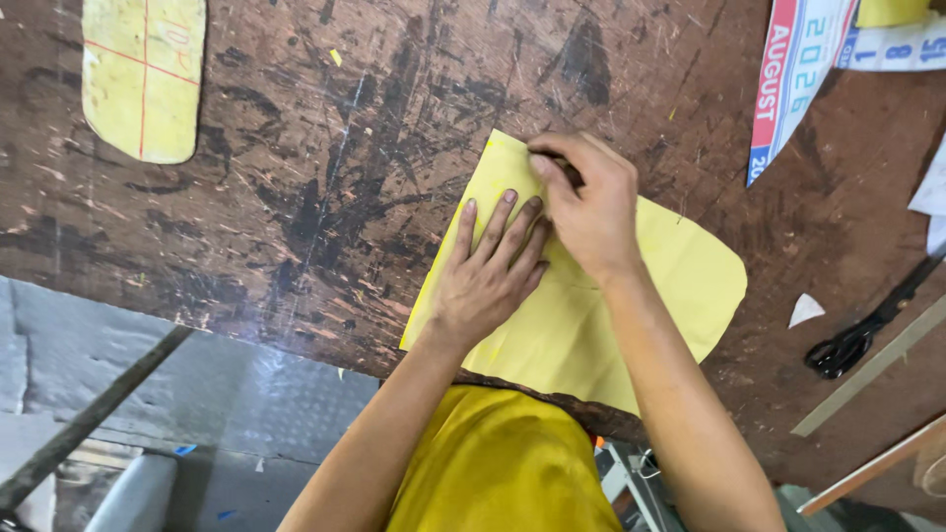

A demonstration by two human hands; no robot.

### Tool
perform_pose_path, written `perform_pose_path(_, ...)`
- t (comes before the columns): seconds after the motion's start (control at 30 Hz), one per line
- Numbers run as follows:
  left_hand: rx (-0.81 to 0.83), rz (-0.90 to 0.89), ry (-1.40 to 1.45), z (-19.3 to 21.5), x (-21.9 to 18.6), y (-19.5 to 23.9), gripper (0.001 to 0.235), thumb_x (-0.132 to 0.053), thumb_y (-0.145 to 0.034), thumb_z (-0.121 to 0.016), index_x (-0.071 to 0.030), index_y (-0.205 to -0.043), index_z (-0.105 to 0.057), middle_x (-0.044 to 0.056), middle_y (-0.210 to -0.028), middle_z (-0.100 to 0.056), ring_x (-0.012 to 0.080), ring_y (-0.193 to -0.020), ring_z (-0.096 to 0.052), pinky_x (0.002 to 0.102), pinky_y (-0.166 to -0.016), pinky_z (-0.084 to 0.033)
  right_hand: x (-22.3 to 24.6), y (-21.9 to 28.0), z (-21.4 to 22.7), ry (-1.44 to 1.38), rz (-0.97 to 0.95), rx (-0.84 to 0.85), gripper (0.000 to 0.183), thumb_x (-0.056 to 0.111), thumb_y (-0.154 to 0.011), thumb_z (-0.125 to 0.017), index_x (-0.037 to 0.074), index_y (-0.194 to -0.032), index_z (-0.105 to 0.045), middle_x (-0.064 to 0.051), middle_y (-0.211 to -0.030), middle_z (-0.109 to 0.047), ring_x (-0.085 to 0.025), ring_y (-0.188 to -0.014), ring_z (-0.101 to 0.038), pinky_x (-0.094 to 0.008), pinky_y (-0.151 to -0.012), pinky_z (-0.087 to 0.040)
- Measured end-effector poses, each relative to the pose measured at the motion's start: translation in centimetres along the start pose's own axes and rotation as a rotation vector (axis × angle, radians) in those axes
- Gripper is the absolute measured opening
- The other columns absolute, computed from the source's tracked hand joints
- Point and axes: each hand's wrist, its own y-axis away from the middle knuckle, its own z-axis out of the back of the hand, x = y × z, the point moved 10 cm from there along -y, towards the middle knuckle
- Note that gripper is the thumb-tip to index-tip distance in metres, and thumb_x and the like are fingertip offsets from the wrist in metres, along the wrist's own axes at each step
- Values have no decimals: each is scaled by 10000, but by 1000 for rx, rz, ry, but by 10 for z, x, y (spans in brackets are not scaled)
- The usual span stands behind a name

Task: The person folds a yellow paper piece, aligns it with a pattern template, and smooths it on the table. They then gather and move aside multiple yellow paper pieces and a measuring tape, and finally place a ruler on a yellow sheet to mark a straight line.

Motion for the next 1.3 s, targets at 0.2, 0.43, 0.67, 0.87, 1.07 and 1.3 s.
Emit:
perform_pose_path(0.2, -24, -2, 7, 1, 1, 2, 484, -401, -1065, -576, -114, -1454, -601, 105, -1552, -499, 303, -1537, -349, 603, -1261, -202, 13, -23, -25, 81, 96, 66, 136, -37, -934, -746, 9, -1061, -734, -110, -977, -696, -244, -875, -688, -334, -775, -537)
perform_pose_path(0.43, -18, -12, -8, 3, 2, 1, 467, -387, -1064, -568, -113, -1439, -613, 109, -1518, -537, 304, -1525, -374, 598, -1257, -220, 16, -29, -32, 142, 174, 87, 138, -50, -924, -752, 3, -1050, -732, -114, -998, -700, -262, -913, -705, -357, -814, -555)
perform_pose_path(0.67, -40, -15, -9, 7, 4, -1, 456, -367, -1059, -562, -111, -1431, -616, 109, -1516, -544, 299, -1517, -389, 592, -1255, -218, 13, -28, -35, 154, 149, 110, 136, -52, -915, -741, 3, -1039, -733, -110, -989, -698, -252, -903, -707, -353, -801, -556)
perform_pose_path(0.87, -35, -15, 7, 6, 3, 1, 446, -361, -1050, -567, -111, -1415, -622, 109, -1506, -550, 303, -1513, -396, 594, -1257, -214, 18, -28, -38, 186, 173, 107, 112, -44, -915, -748, 4, -1016, -733, -106, -969, -690, -255, -886, -699, -363, -793, -552)
perform_pose_path(1.07, -12, -10, 18, 3, 0, 4, 469, -365, -1052, -570, -105, -1442, -593, 100, -1528, -522, 301, -1526, -374, 595, -1260, -196, 21, -26, -36, 215, 210, 100, 118, -30, -913, -759, 8, -1021, -735, -110, -960, -684, -265, -874, -688, -361, -785, -545)
perform_pose_path(1.3, 62, 21, 41, 8, 2, -3, 578, -465, -1081, -532, -122, -1543, -473, 68, -1649, -395, 277, -1582, -262, 586, -1288, -156, -44, 10, 60, -116, -281, -132, 110, 9, -1055, -692, 22, -1143, -627, -12, -967, -631, -82, -653, -565, -247, -565, -457)
